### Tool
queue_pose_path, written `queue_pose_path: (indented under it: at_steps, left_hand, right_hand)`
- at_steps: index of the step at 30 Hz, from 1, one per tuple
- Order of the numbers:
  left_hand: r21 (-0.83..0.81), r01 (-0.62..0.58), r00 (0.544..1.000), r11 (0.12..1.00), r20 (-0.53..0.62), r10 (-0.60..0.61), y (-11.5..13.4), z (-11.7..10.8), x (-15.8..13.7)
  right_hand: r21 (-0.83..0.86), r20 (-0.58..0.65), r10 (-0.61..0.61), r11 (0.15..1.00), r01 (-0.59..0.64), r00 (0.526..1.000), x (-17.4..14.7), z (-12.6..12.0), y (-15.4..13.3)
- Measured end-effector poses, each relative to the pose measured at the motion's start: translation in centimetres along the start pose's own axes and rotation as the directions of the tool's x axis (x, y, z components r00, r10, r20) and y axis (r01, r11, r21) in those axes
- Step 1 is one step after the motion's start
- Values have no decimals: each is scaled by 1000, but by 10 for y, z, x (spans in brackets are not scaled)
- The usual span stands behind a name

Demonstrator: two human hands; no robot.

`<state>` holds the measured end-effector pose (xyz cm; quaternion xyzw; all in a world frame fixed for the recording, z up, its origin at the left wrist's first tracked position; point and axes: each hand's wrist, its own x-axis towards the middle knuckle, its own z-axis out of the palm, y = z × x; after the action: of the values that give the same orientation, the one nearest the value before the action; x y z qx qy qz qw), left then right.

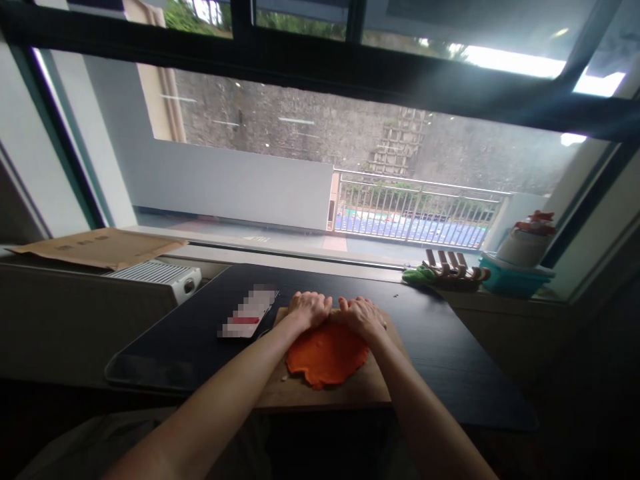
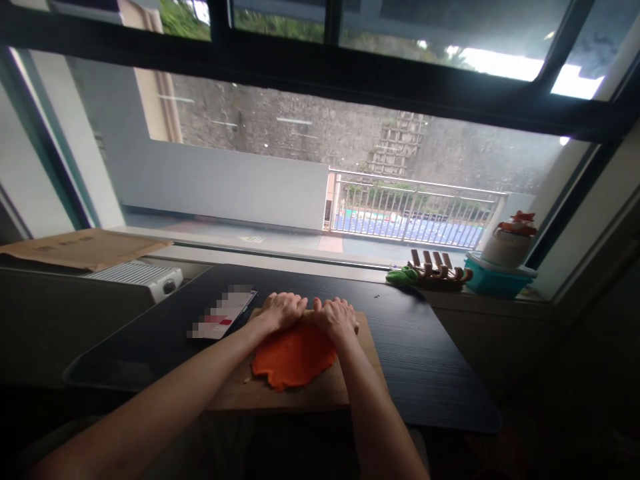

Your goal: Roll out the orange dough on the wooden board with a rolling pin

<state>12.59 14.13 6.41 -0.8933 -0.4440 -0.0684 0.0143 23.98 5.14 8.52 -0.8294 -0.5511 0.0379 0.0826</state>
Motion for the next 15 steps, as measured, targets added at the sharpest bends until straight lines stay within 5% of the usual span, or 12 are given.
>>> queue_pose_path:
  at_steps: [15]
  left_hand:
    - [-31,69,994,997,85,-66,2,-6,14]
  right_hand:
    - [71,35,81,994,-83,996,35,12,11]
